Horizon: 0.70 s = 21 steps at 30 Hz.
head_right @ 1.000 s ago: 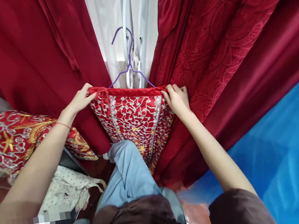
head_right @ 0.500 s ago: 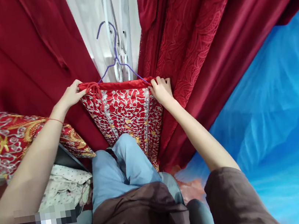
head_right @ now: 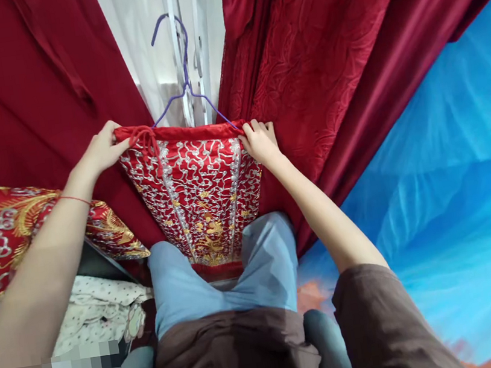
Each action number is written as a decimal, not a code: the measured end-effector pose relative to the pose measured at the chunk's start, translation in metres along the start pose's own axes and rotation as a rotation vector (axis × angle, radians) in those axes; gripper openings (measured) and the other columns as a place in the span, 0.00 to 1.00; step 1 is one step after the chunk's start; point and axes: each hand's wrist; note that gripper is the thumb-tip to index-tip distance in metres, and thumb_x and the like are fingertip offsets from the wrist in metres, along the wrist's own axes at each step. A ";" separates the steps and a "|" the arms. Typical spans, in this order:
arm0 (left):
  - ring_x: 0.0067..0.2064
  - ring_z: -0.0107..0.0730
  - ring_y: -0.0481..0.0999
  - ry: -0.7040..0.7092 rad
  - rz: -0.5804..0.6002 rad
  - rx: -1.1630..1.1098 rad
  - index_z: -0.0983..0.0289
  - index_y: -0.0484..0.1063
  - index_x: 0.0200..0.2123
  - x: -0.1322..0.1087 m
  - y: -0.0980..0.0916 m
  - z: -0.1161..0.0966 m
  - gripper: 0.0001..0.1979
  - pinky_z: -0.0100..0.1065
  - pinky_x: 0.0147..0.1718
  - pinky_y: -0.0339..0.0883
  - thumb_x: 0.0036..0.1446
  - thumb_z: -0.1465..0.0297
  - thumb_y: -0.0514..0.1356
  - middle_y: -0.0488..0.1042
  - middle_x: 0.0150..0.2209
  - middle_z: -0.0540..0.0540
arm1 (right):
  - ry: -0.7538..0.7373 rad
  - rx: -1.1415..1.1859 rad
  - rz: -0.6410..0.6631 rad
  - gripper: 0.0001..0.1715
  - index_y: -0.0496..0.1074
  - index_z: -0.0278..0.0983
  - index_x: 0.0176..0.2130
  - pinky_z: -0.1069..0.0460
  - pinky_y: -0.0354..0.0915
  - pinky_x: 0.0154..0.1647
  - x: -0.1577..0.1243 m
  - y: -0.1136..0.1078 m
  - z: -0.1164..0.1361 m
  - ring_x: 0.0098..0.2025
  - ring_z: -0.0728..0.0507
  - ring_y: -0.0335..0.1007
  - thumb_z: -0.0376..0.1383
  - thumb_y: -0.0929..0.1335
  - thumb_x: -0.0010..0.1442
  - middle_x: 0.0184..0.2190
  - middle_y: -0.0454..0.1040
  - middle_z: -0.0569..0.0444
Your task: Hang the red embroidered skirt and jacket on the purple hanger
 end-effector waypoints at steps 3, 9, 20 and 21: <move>0.36 0.38 0.74 -0.014 -0.002 -0.005 0.63 0.64 0.38 -0.007 0.001 -0.004 0.14 0.44 0.44 0.70 0.56 0.62 0.64 0.70 0.29 0.51 | -0.018 0.013 0.008 0.25 0.66 0.31 0.52 0.38 0.54 0.52 0.002 0.003 -0.003 0.49 0.31 0.65 0.43 0.52 0.71 0.51 0.70 0.33; 0.42 0.44 0.75 -0.019 -0.046 -0.056 0.61 0.65 0.38 -0.008 0.005 0.002 0.18 0.43 0.46 0.70 0.53 0.59 0.68 0.71 0.32 0.53 | -0.031 0.041 -0.003 0.26 0.65 0.31 0.53 0.36 0.54 0.52 0.004 0.011 -0.004 0.51 0.29 0.64 0.43 0.52 0.70 0.52 0.69 0.32; 0.34 0.35 0.72 -0.075 -0.076 0.034 0.61 0.63 0.37 -0.023 0.002 -0.016 0.16 0.38 0.39 0.69 0.55 0.60 0.65 0.68 0.28 0.50 | -0.059 0.111 -0.073 0.25 0.65 0.32 0.56 0.32 0.55 0.52 0.007 0.024 -0.008 0.53 0.27 0.63 0.41 0.53 0.70 0.52 0.68 0.33; 0.34 0.35 0.73 -0.077 -0.082 0.037 0.61 0.64 0.38 -0.023 0.003 -0.016 0.15 0.39 0.40 0.69 0.56 0.60 0.65 0.69 0.29 0.50 | -0.062 0.122 -0.083 0.25 0.65 0.32 0.56 0.32 0.55 0.52 0.005 0.024 -0.009 0.53 0.27 0.63 0.41 0.53 0.70 0.52 0.68 0.32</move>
Point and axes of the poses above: each hand's wrist, its own x-axis towards the middle knuckle, its own y-axis out of the palm, z = x × y
